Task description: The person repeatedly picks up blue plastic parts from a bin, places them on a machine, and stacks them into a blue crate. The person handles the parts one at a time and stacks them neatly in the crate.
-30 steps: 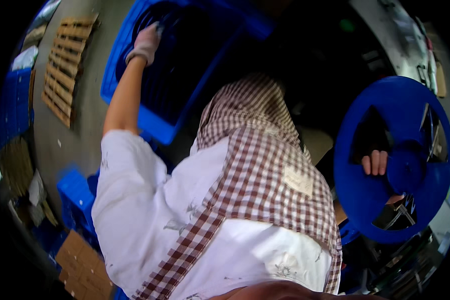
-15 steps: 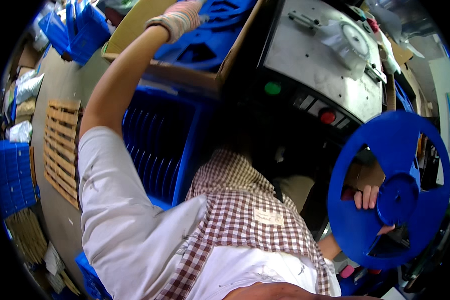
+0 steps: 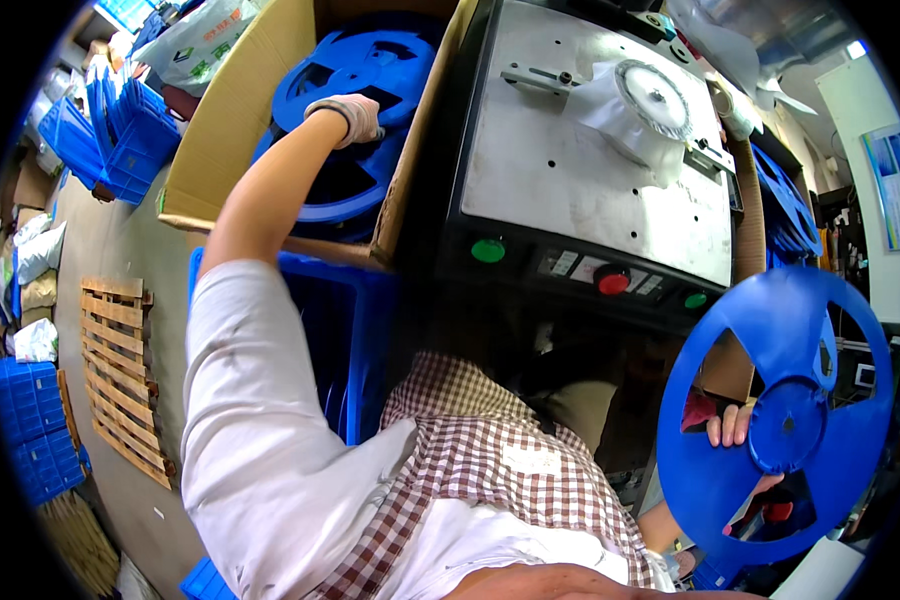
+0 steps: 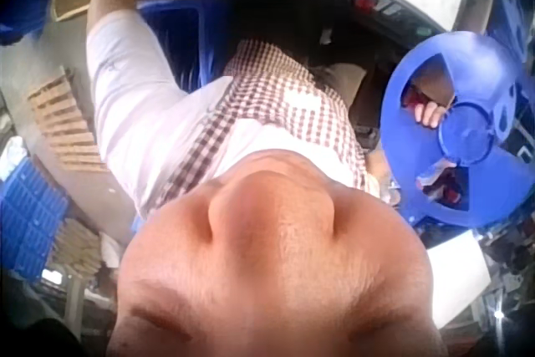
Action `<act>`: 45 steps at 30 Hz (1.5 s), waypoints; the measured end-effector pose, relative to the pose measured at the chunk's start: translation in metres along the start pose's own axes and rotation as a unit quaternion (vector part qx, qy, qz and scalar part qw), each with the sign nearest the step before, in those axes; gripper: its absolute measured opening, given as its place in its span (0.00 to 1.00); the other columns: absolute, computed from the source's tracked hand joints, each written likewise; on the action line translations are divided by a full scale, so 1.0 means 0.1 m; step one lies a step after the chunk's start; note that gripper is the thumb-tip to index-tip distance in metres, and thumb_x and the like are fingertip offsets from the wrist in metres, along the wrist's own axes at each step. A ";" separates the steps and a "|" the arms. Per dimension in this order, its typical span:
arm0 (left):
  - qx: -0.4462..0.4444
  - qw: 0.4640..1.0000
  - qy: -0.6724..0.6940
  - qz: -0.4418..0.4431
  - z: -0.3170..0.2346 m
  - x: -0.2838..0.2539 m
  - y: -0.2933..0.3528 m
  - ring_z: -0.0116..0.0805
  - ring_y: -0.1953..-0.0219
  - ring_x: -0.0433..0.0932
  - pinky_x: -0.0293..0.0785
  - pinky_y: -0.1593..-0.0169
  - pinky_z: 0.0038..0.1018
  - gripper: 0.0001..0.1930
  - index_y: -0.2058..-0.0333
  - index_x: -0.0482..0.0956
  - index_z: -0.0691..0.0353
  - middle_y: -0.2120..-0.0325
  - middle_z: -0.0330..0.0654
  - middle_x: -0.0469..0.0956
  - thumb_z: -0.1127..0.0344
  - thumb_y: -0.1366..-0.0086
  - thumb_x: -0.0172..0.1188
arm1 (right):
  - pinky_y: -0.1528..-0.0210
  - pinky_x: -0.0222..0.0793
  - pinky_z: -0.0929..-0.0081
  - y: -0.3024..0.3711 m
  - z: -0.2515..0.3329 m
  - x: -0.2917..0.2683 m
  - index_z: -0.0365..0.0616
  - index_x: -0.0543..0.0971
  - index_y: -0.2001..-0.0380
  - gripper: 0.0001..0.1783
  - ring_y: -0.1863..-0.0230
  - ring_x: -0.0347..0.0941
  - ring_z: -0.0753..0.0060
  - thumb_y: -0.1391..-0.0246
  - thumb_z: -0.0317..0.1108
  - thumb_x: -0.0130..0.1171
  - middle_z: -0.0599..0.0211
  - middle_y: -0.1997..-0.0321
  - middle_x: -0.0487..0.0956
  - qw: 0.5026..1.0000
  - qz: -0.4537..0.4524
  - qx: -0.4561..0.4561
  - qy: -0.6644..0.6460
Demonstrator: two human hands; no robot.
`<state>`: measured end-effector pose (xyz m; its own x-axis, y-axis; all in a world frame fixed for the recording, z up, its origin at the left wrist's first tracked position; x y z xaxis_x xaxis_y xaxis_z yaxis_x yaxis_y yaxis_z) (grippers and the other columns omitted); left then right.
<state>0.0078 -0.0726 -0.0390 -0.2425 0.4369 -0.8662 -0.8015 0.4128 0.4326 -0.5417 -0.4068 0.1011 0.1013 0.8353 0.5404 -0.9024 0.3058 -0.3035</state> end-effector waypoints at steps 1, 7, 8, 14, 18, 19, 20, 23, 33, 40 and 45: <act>0.008 0.999 0.005 -0.039 -0.09 -0.20 0.27 0.49 0.52 0.78 0.75 0.50 0.40 0.17 0.55 0.79 0.61 0.57 0.50 0.80 0.56 0.36 0.53 | 0.64 0.61 0.76 0.01 -0.03 0.00 0.37 0.67 0.49 0.41 0.63 0.61 0.74 0.52 0.63 0.62 0.66 0.66 0.65 1.000 0.002 0.000 -0.009; -0.107 0.835 0.225 -0.491 0.53 -0.87 2.44 0.57 0.57 0.76 0.72 0.54 0.42 0.17 0.52 0.75 0.57 0.60 0.58 0.78 0.68 0.42 0.54 | 0.66 0.61 0.72 -0.10 -0.41 0.16 0.40 0.60 0.40 0.49 0.66 0.62 0.71 0.51 0.71 0.53 0.61 0.67 0.67 0.986 0.010 0.010 -0.168; -0.091 0.829 0.058 -0.548 0.68 -0.65 2.38 0.43 0.61 0.79 0.73 0.55 0.31 0.15 0.52 0.75 0.62 0.64 0.48 0.81 0.72 0.38 0.54 | 0.66 0.60 0.72 -0.10 -0.53 0.34 0.47 0.58 0.36 0.48 0.67 0.62 0.70 0.48 0.72 0.48 0.60 0.66 0.67 0.985 0.010 0.027 -0.169; 0.279 0.729 0.176 -0.599 -0.96 -0.23 3.73 0.46 0.67 0.78 0.75 0.61 0.35 0.09 0.62 0.76 0.67 0.69 0.49 0.78 0.77 0.43 0.59 | 0.59 0.71 0.61 -0.24 -1.69 0.54 0.53 0.58 0.35 0.42 0.58 0.73 0.54 0.43 0.69 0.42 0.46 0.54 0.73 0.948 -0.035 0.246 -0.199; 0.425 0.770 0.082 -0.469 -1.54 0.04 3.65 0.48 0.67 0.76 0.76 0.53 0.44 0.14 0.63 0.76 0.59 0.70 0.45 0.75 0.72 0.53 0.60 | 0.44 0.70 0.46 -0.53 -2.28 0.46 0.46 0.58 0.34 0.44 0.41 0.67 0.38 0.43 0.68 0.42 0.45 0.39 0.68 0.860 0.068 0.361 -0.354; 0.418 0.781 0.066 -0.460 -1.61 0.09 3.64 0.48 0.64 0.76 0.74 0.51 0.45 0.16 0.62 0.77 0.59 0.68 0.45 0.75 0.73 0.53 0.59 | 0.44 0.70 0.46 -0.53 -2.21 0.57 0.46 0.57 0.34 0.45 0.40 0.66 0.38 0.43 0.68 0.42 0.44 0.38 0.66 0.849 0.113 0.337 -0.392; 0.412 0.790 0.050 -0.451 -1.67 0.12 3.60 0.48 0.61 0.76 0.73 0.48 0.45 0.17 0.61 0.77 0.59 0.66 0.46 0.75 0.74 0.54 0.59 | 0.44 0.70 0.46 -0.51 -2.14 0.68 0.45 0.56 0.33 0.46 0.39 0.65 0.38 0.43 0.68 0.43 0.43 0.37 0.64 0.834 0.158 0.310 -0.428; 0.371 0.832 0.033 -0.412 -1.78 0.03 3.54 0.51 0.51 0.73 0.68 0.43 0.46 0.21 0.56 0.77 0.58 0.58 0.49 0.74 0.77 0.53 0.56 | 0.41 0.66 0.42 -0.40 -1.97 0.63 0.46 0.53 0.32 0.47 0.35 0.58 0.37 0.43 0.68 0.43 0.44 0.34 0.60 0.848 0.154 0.251 -0.441; 0.266 0.714 0.577 -0.295 -2.60 0.15 3.09 0.41 0.43 0.71 0.68 0.40 0.36 0.40 0.32 0.46 0.53 0.43 0.50 0.67 0.61 0.36 0.59 | 0.43 0.67 0.60 -0.47 -1.78 0.74 0.52 0.56 0.33 0.42 0.39 0.64 0.53 0.44 0.63 0.45 0.52 0.39 0.66 0.988 0.085 0.113 -0.063; 0.274 0.467 0.813 -0.213 -2.45 0.21 3.07 0.35 0.52 0.76 0.76 0.50 0.25 0.41 0.32 0.43 0.53 0.49 0.51 0.71 0.76 0.38 0.58 | 0.55 0.73 0.68 -0.57 -1.68 0.61 0.59 0.60 0.33 0.35 0.63 0.75 0.69 0.42 0.52 0.52 0.62 0.60 0.77 0.959 0.048 -0.052 0.275; 0.297 0.399 0.841 -0.214 -2.36 0.30 2.99 0.35 0.52 0.76 0.76 0.50 0.25 0.39 0.33 0.45 0.54 0.49 0.51 0.71 0.75 0.37 0.57 | 0.60 0.65 0.80 -0.52 -1.72 0.79 0.58 0.62 0.33 0.33 0.70 0.66 0.82 0.41 0.48 0.50 0.75 0.74 0.67 0.935 0.080 -0.022 0.344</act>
Point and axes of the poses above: each hand's wrist, its own y-axis away from the middle knuckle, its own x-axis out of the palm, z = x × y, the point moved 4 cm from there along -y, towards the middle knuckle
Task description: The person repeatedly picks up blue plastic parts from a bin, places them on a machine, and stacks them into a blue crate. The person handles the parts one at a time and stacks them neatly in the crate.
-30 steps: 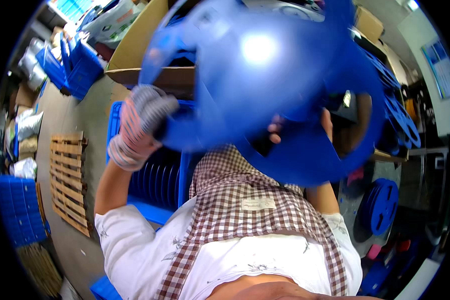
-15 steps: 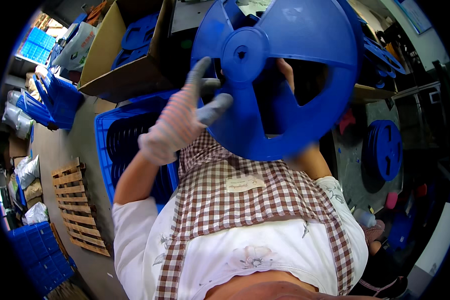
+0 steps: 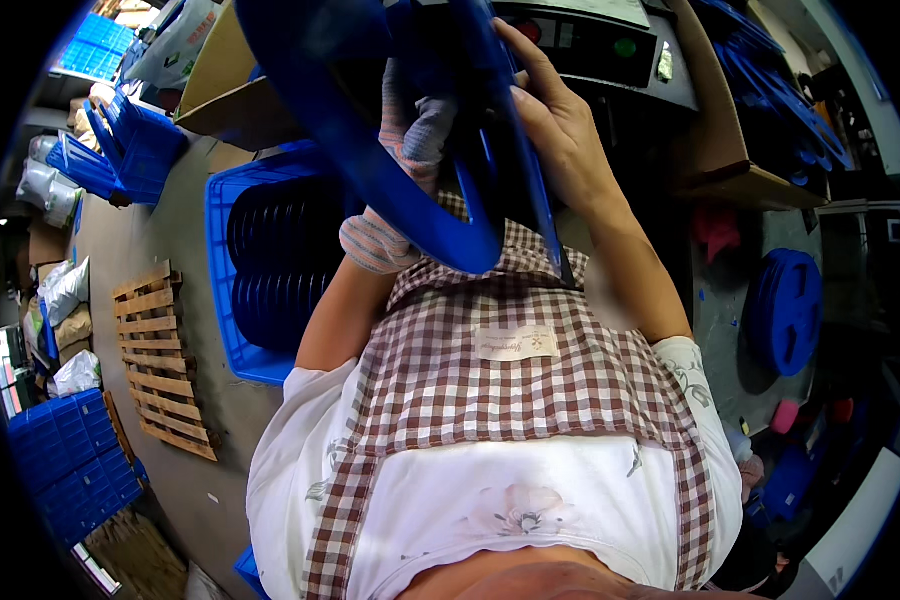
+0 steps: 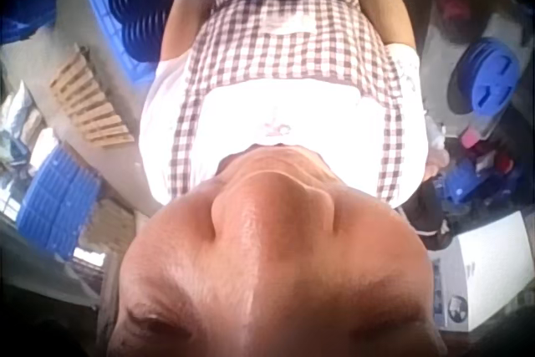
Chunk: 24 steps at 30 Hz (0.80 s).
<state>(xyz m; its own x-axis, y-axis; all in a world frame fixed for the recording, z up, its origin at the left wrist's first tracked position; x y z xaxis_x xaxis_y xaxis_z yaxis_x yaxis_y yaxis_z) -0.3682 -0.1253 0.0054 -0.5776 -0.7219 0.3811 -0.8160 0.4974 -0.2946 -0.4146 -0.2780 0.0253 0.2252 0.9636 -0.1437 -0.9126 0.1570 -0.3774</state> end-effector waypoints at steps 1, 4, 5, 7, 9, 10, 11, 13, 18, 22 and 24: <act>-0.001 1.000 0.004 0.000 0.01 -0.01 0.01 0.35 0.52 0.76 0.76 0.50 0.25 0.39 0.33 0.45 0.55 0.50 0.50 0.71 0.75 0.37 0.57 | 0.59 0.65 0.79 0.00 0.01 0.04 0.58 0.62 0.33 0.33 0.69 0.67 0.82 0.41 0.48 0.50 0.75 0.74 0.68 1.000 0.008 0.007 0.005; -0.004 1.000 0.018 0.000 0.03 -0.02 0.03 0.35 0.52 0.76 0.76 0.49 0.25 0.37 0.34 0.47 0.55 0.50 0.50 0.72 0.75 0.37 0.57 | 0.55 0.67 0.76 0.00 -0.01 0.07 0.59 0.62 0.33 0.33 0.66 0.69 0.79 0.42 0.50 0.49 0.72 0.70 0.72 0.999 -0.002 -0.022 0.028; -0.004 1.000 0.022 -0.001 0.05 -0.03 0.04 0.35 0.52 0.76 0.76 0.49 0.26 0.37 0.34 0.47 0.55 0.50 0.50 0.72 0.75 0.37 0.57 | 0.54 0.67 0.76 0.01 -0.02 0.06 0.59 0.62 0.33 0.33 0.65 0.70 0.79 0.42 0.50 0.48 0.71 0.69 0.73 0.999 -0.004 -0.030 0.037; -0.004 1.000 0.031 -0.006 0.07 -0.05 0.04 0.35 0.52 0.76 0.76 0.49 0.26 0.36 0.35 0.48 0.56 0.50 0.50 0.72 0.74 0.37 0.57 | 0.55 0.67 0.76 0.02 -0.01 0.07 0.59 0.62 0.33 0.32 0.67 0.69 0.80 0.41 0.49 0.47 0.73 0.71 0.71 0.999 0.008 -0.015 0.031; -0.003 0.999 0.039 -0.009 0.11 -0.07 0.03 0.35 0.53 0.76 0.76 0.49 0.26 0.35 0.35 0.49 0.56 0.50 0.50 0.72 0.74 0.36 0.57 | 0.49 0.63 0.71 0.00 0.01 0.06 0.61 0.61 0.33 0.33 0.57 0.66 0.69 0.41 0.53 0.47 0.65 0.60 0.70 0.999 0.028 0.016 0.017; -0.005 0.999 0.041 -0.005 0.11 -0.07 0.03 0.35 0.53 0.76 0.76 0.49 0.26 0.34 0.35 0.49 0.57 0.51 0.50 0.72 0.74 0.36 0.56 | 0.42 0.60 0.65 -0.02 0.02 0.05 0.62 0.60 0.33 0.35 0.47 0.64 0.58 0.42 0.57 0.47 0.56 0.49 0.69 0.998 0.042 0.040 0.006; -0.007 0.999 0.047 -0.005 0.15 -0.08 0.01 0.35 0.53 0.76 0.76 0.49 0.26 0.34 0.36 0.50 0.57 0.51 0.49 0.72 0.74 0.36 0.56 | 0.42 0.59 0.65 -0.02 0.00 0.04 0.62 0.60 0.33 0.35 0.47 0.64 0.58 0.42 0.57 0.47 0.57 0.49 0.69 0.998 0.044 0.040 -0.003; -0.009 0.999 0.052 -0.003 0.16 -0.08 0.01 0.35 0.53 0.76 0.76 0.49 0.26 0.33 0.36 0.51 0.57 0.51 0.49 0.73 0.73 0.36 0.56 | 0.50 0.62 0.72 -0.01 -0.11 0.03 0.61 0.61 0.33 0.33 0.58 0.64 0.71 0.41 0.53 0.48 0.66 0.61 0.67 0.999 0.038 0.016 -0.017; -0.036 0.997 0.064 0.004 0.24 -0.09 0.07 0.34 0.53 0.77 0.76 0.49 0.27 0.31 0.37 0.53 0.58 0.52 0.49 0.73 0.72 0.36 0.56 | 0.62 0.63 0.81 0.00 -0.20 0.05 0.57 0.62 0.33 0.33 0.69 0.63 0.84 0.40 0.50 0.52 0.77 0.73 0.64 0.996 0.022 0.073 -0.047; -0.056 0.995 0.077 0.013 0.31 -0.10 0.12 0.34 0.53 0.77 0.76 0.49 0.27 0.29 0.38 0.54 0.59 0.52 0.48 0.74 0.72 0.35 0.55 | 0.63 0.62 0.81 0.00 -0.21 0.05 0.53 0.61 0.33 0.34 0.69 0.63 0.84 0.40 0.50 0.54 0.77 0.73 0.64 0.997 0.008 0.054 -0.058; -0.064 0.994 0.082 0.018 0.34 -0.11 0.12 0.34 0.53 0.77 0.76 0.49 0.27 0.28 0.38 0.55 0.60 0.52 0.48 0.74 0.71 0.35 0.55 | 0.63 0.62 0.81 0.01 -0.17 0.05 0.51 0.61 0.33 0.35 0.69 0.63 0.84 0.40 0.51 0.54 0.77 0.72 0.64 0.998 0.010 0.044 -0.040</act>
Point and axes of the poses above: each hand's wrist, its own y-axis away from the middle knuckle, its own x-axis out of the palm, z = x × y, the point moved 4 cm from there along -y, towards the middle knuckle
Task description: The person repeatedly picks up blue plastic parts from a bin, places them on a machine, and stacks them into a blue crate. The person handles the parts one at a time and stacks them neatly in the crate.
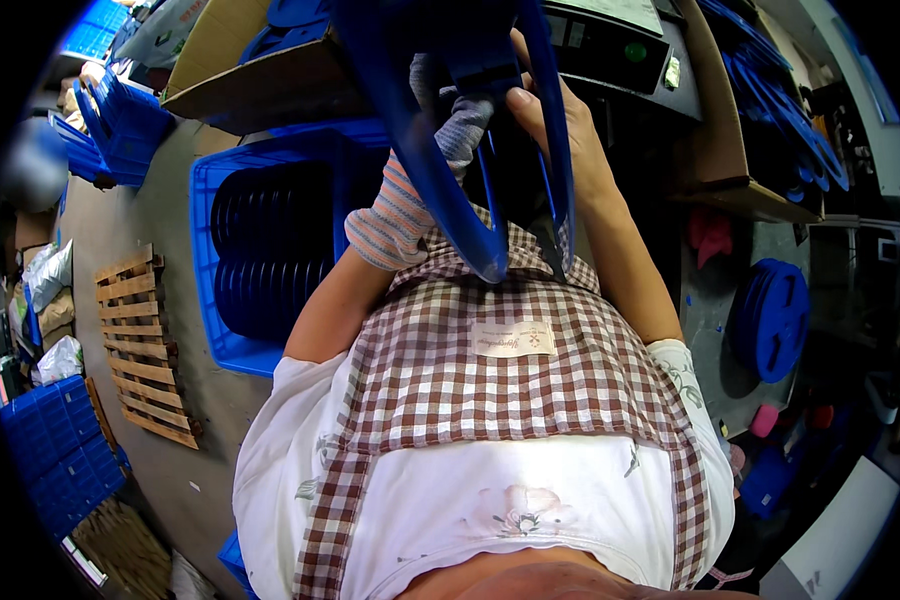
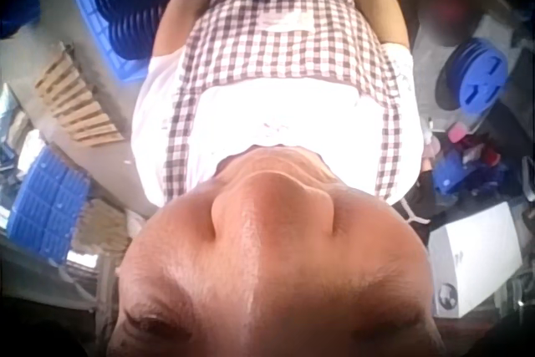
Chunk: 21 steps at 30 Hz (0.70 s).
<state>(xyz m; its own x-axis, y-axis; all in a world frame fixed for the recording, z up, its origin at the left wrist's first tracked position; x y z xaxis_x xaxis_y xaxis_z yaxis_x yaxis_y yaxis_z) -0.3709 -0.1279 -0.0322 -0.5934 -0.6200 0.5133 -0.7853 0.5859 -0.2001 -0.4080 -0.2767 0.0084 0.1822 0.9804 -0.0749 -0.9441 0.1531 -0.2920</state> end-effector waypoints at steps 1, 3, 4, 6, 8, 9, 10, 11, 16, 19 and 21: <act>-0.003 1.000 0.003 0.001 0.01 0.00 0.00 0.34 0.53 0.77 0.76 0.49 0.27 0.28 0.39 0.56 0.60 0.52 0.48 0.74 0.71 0.35 0.55 | 0.62 0.63 0.80 0.01 0.02 0.00 0.50 0.61 0.33 0.36 0.68 0.64 0.83 0.41 0.51 0.54 0.77 0.72 0.65 1.000 0.006 -0.008 0.013; -0.010 1.000 0.010 0.003 0.02 -0.03 0.00 0.34 0.53 0.77 0.76 0.49 0.27 0.27 0.39 0.57 0.60 0.53 0.48 0.74 0.71 0.35 0.55 | 0.61 0.63 0.79 0.01 0.04 0.00 0.47 0.61 0.33 0.37 0.68 0.64 0.83 0.41 0.51 0.55 0.76 0.71 0.65 1.000 0.016 -0.012 0.023; -0.012 1.000 0.011 0.004 0.03 -0.03 0.00 0.34 0.53 0.77 0.76 0.49 0.27 0.27 0.39 0.57 0.60 0.53 0.48 0.74 0.71 0.34 0.55 | 0.61 0.63 0.79 0.01 0.05 0.00 0.46 0.61 0.34 0.37 0.67 0.64 0.82 0.41 0.51 0.55 0.76 0.70 0.65 1.000 0.020 -0.007 0.021; -0.017 1.000 0.016 0.005 0.06 -0.05 0.02 0.34 0.53 0.77 0.76 0.48 0.28 0.26 0.40 0.58 0.61 0.53 0.48 0.75 0.71 0.34 0.55 | 0.59 0.64 0.78 0.02 0.04 -0.01 0.46 0.61 0.33 0.37 0.66 0.65 0.81 0.42 0.50 0.55 0.75 0.69 0.66 0.999 0.024 -0.005 0.022; -0.022 0.999 0.023 0.006 0.07 -0.05 0.04 0.34 0.53 0.77 0.76 0.48 0.28 0.25 0.40 0.59 0.61 0.53 0.47 0.75 0.70 0.34 0.55 | 0.57 0.65 0.77 0.06 0.04 -0.02 0.48 0.61 0.33 0.36 0.64 0.67 0.79 0.41 0.49 0.55 0.73 0.66 0.70 0.999 0.024 -0.011 0.026; -0.024 0.999 0.026 0.009 0.09 -0.05 0.04 0.34 0.53 0.77 0.76 0.48 0.28 0.25 0.41 0.59 0.62 0.53 0.47 0.75 0.70 0.34 0.54 | 0.54 0.67 0.71 0.06 0.04 -0.03 0.51 0.61 0.33 0.37 0.61 0.71 0.71 0.43 0.52 0.54 0.65 0.62 0.73 0.999 0.014 -0.020 0.041; -0.027 0.999 0.030 0.012 0.11 -0.06 0.03 0.34 0.53 0.77 0.76 0.48 0.28 0.24 0.41 0.60 0.62 0.53 0.47 0.75 0.70 0.34 0.54 | 0.52 0.70 0.66 0.07 0.04 -0.03 0.55 0.62 0.34 0.37 0.57 0.74 0.64 0.44 0.55 0.53 0.57 0.59 0.75 0.998 0.003 -0.029 0.056; -0.034 0.999 0.034 0.015 0.14 -0.07 0.04 0.34 0.53 0.77 0.76 0.48 0.28 0.24 0.41 0.60 0.62 0.53 0.47 0.75 0.70 0.34 0.54 | 0.50 0.72 0.60 0.08 0.05 -0.04 0.59 0.62 0.34 0.38 0.54 0.78 0.56 0.45 0.58 0.52 0.50 0.55 0.78 0.997 -0.008 -0.039 0.071; -0.066 0.995 0.055 0.043 0.22 -0.21 0.04 0.33 0.53 0.78 0.77 0.48 0.28 0.22 0.42 0.62 0.63 0.54 0.47 0.76 0.69 0.33 0.54 | 0.44 0.68 0.61 -0.02 0.33 -0.23 0.58 0.60 0.33 0.41 0.47 0.74 0.48 0.49 0.58 0.57 0.47 0.52 0.78 0.976 0.037 -0.106 0.187; -0.071 0.993 0.061 0.066 0.18 -0.30 -0.02 0.33 0.53 0.78 0.77 0.48 0.29 0.21 0.43 0.64 0.64 0.54 0.46 0.76 0.68 0.33 0.54 | 0.33 0.53 0.63 -0.05 0.64 -0.42 0.47 0.62 0.34 0.43 0.34 0.62 0.53 0.51 0.53 0.59 0.52 0.36 0.68 0.962 0.109 -0.056 0.245; -0.042 0.993 0.059 0.091 -0.01 -0.29 -0.13 0.33 0.53 0.78 0.77 0.48 0.29 0.20 0.43 0.64 0.64 0.55 0.46 0.76 0.68 0.33 0.53 | 0.33 0.53 0.61 -0.14 0.81 -0.62 0.49 0.63 0.35 0.43 0.34 0.62 0.52 0.52 0.56 0.57 0.52 0.37 0.68 0.954 0.138 -0.037 0.262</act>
Point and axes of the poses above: each hand's wrist, its own y-axis away from the middle knuckle, its own x-axis out of the palm, z = x × y, the point moved 4 cm from there along -y, towards the middle knuckle
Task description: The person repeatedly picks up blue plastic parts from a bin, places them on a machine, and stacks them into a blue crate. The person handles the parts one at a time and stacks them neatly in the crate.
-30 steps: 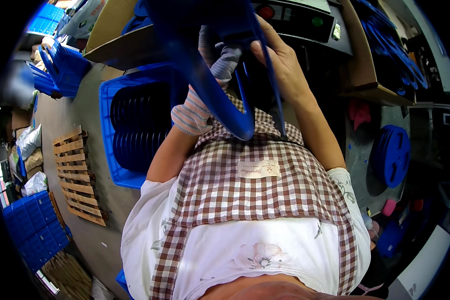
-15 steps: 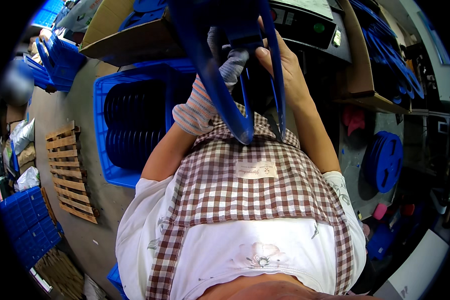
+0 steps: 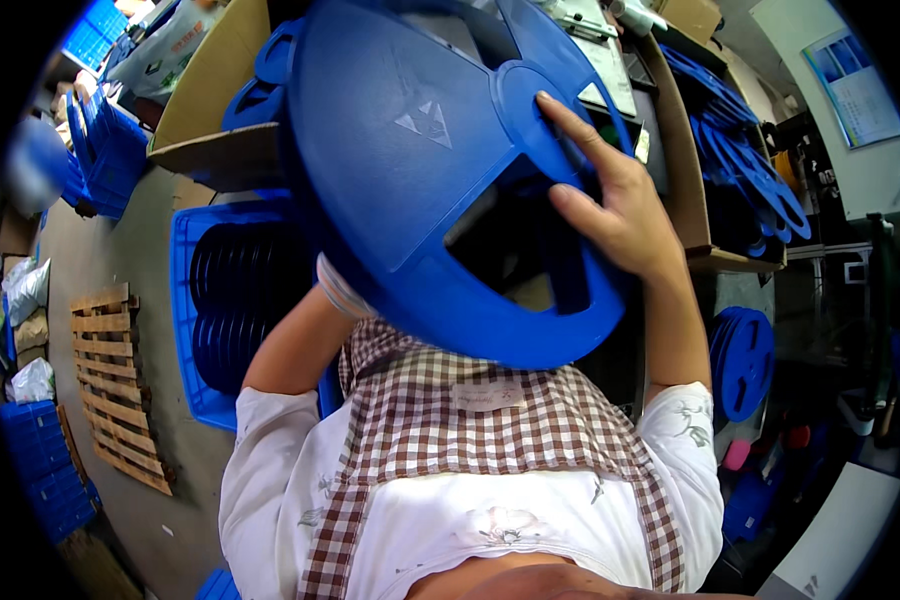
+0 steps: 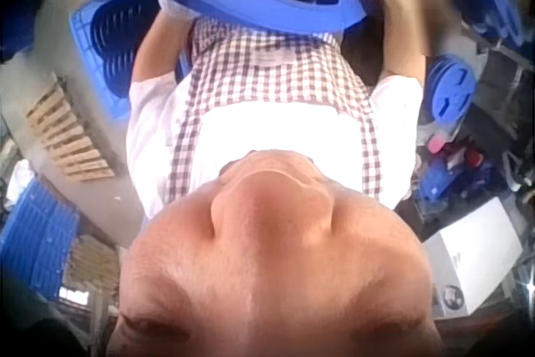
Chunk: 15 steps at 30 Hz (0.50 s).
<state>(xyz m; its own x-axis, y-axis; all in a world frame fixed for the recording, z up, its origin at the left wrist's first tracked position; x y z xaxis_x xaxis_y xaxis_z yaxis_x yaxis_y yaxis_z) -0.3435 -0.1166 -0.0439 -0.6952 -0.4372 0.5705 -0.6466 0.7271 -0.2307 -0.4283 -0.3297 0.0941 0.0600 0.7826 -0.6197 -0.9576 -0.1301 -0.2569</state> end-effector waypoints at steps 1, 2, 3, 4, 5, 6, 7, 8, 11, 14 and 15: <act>0.013 1.000 -0.003 0.022 -0.12 -0.02 -0.15 0.33 0.53 0.78 0.77 0.48 0.29 0.20 0.43 0.65 0.64 0.55 0.46 0.76 0.68 0.33 0.53 | 0.45 0.68 0.61 -0.04 -0.09 -0.12 0.65 0.64 0.35 0.38 0.49 0.75 0.50 0.52 0.55 0.56 0.47 0.51 0.77 0.997 -0.036 -0.045 0.059; 0.032 0.999 -0.004 0.043 -0.27 -0.06 -0.32 0.33 0.53 0.78 0.77 0.48 0.29 0.20 0.44 0.65 0.65 0.55 0.46 0.76 0.68 0.33 0.53 | 0.44 0.67 0.60 -0.10 -0.12 -0.27 0.65 0.64 0.35 0.38 0.48 0.74 0.50 0.51 0.58 0.55 0.47 0.50 0.77 0.991 -0.039 -0.045 0.121; 0.051 0.997 -0.005 0.061 -0.42 -0.12 -0.50 0.33 0.53 0.78 0.77 0.48 0.29 0.20 0.44 0.66 0.65 0.55 0.46 0.76 0.68 0.32 0.53 | 0.44 0.67 0.60 -0.21 -0.15 -0.42 0.66 0.65 0.35 0.39 0.48 0.74 0.50 0.51 0.60 0.55 0.47 0.50 0.77 0.986 -0.035 -0.057 0.154; 0.075 0.994 -0.008 0.075 -0.59 -0.16 -0.65 0.33 0.53 0.78 0.77 0.48 0.29 0.19 0.44 0.66 0.65 0.55 0.46 0.77 0.67 0.32 0.53 | 0.44 0.68 0.59 -0.37 -0.18 -0.56 0.67 0.65 0.35 0.39 0.48 0.74 0.50 0.51 0.62 0.54 0.48 0.50 0.77 0.980 -0.029 -0.072 0.184; 0.095 0.991 -0.003 0.098 -0.73 -0.19 -0.85 0.33 0.53 0.78 0.77 0.48 0.29 0.19 0.44 0.67 0.65 0.55 0.46 0.77 0.67 0.32 0.53 | 0.41 0.64 0.57 -0.53 -0.27 -0.70 0.65 0.64 0.35 0.43 0.44 0.70 0.48 0.53 0.68 0.52 0.48 0.44 0.73 0.977 -0.026 -0.051 0.204; 0.115 0.986 -0.001 0.120 -0.88 -0.19 -1.03 0.33 0.53 0.78 0.77 0.48 0.29 0.19 0.45 0.67 0.66 0.55 0.46 0.77 0.67 0.32 0.53 | 0.37 0.60 0.56 -0.72 -0.37 -0.83 0.63 0.64 0.35 0.47 0.39 0.67 0.45 0.55 0.74 0.49 0.48 0.39 0.69 0.975 -0.023 -0.032 0.220; 0.133 0.980 0.005 0.148 -0.99 -0.18 -1.23 0.33 0.53 0.78 0.77 0.48 0.29 0.19 0.45 0.67 0.66 0.55 0.45 0.77 0.67 0.32 0.53 | 0.39 0.62 0.56 -0.93 -0.48 -0.98 0.62 0.64 0.35 0.45 0.41 0.68 0.46 0.53 0.72 0.51 0.48 0.40 0.71 0.971 -0.027 -0.016 0.237; 0.146 0.973 0.011 0.176 -1.10 -0.18 -1.38 0.33 0.53 0.78 0.77 0.47 0.30 0.18 0.45 0.68 0.66 0.56 0.45 0.77 0.67 0.32 0.53 | 0.40 0.64 0.57 -1.12 -0.57 -1.09 0.61 0.65 0.35 0.44 0.42 0.69 0.47 0.52 0.71 0.52 0.49 0.42 0.72 0.968 -0.025 -0.003 0.249; 0.179 0.976 -0.053 0.113 -1.26 -0.05 -1.68 0.38 0.54 0.80 0.79 0.47 0.33 0.20 0.46 0.69 0.69 0.58 0.48 0.79 0.70 0.36 0.58 | 0.34 0.55 0.60 -1.55 -0.37 -1.31 0.67 0.60 0.33 0.37 0.35 0.61 0.48 0.45 0.62 0.51 0.50 0.36 0.67 0.939 -0.024 0.084 0.332; 0.142 0.839 -0.525 -0.005 -1.23 -0.04 -1.92 0.40 0.52 0.79 0.76 0.43 0.36 0.17 0.48 0.70 0.71 0.54 0.50 0.77 0.70 0.33 0.54 | 0.32 0.52 0.61 -1.85 -0.64 -1.44 0.66 0.60 0.33 0.38 0.32 0.57 0.49 0.45 0.64 0.50 0.53 0.33 0.63 0.931 -0.024 0.098 0.351; 0.146 0.841 -0.520 0.019 -1.23 -0.13 -1.98 0.42 0.50 0.77 0.73 0.41 0.36 0.17 0.48 0.70 0.72 0.52 0.52 0.75 0.70 0.34 0.54 | 0.32 0.51 0.61 -1.92 -0.71 -1.44 0.65 0.60 0.33 0.38 0.32 0.56 0.49 0.45 0.64 0.49 0.53 0.32 0.63 0.930 -0.016 0.091 0.357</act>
<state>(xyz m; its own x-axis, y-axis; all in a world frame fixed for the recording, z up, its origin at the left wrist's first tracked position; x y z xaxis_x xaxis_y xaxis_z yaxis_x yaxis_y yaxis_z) -0.1673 -0.1896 0.0915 -0.5173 -0.7535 -0.4057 -0.5610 0.6566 -0.5041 -0.2328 -0.4604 0.1802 0.1981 0.1728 -0.9648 -0.9802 0.0411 -0.1939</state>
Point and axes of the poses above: each hand's wrist, its own y-axis away from the middle knuckle, its own x-axis out of the palm, z = x × y, the point moved 4 cm from there along -y, towards the middle knuckle
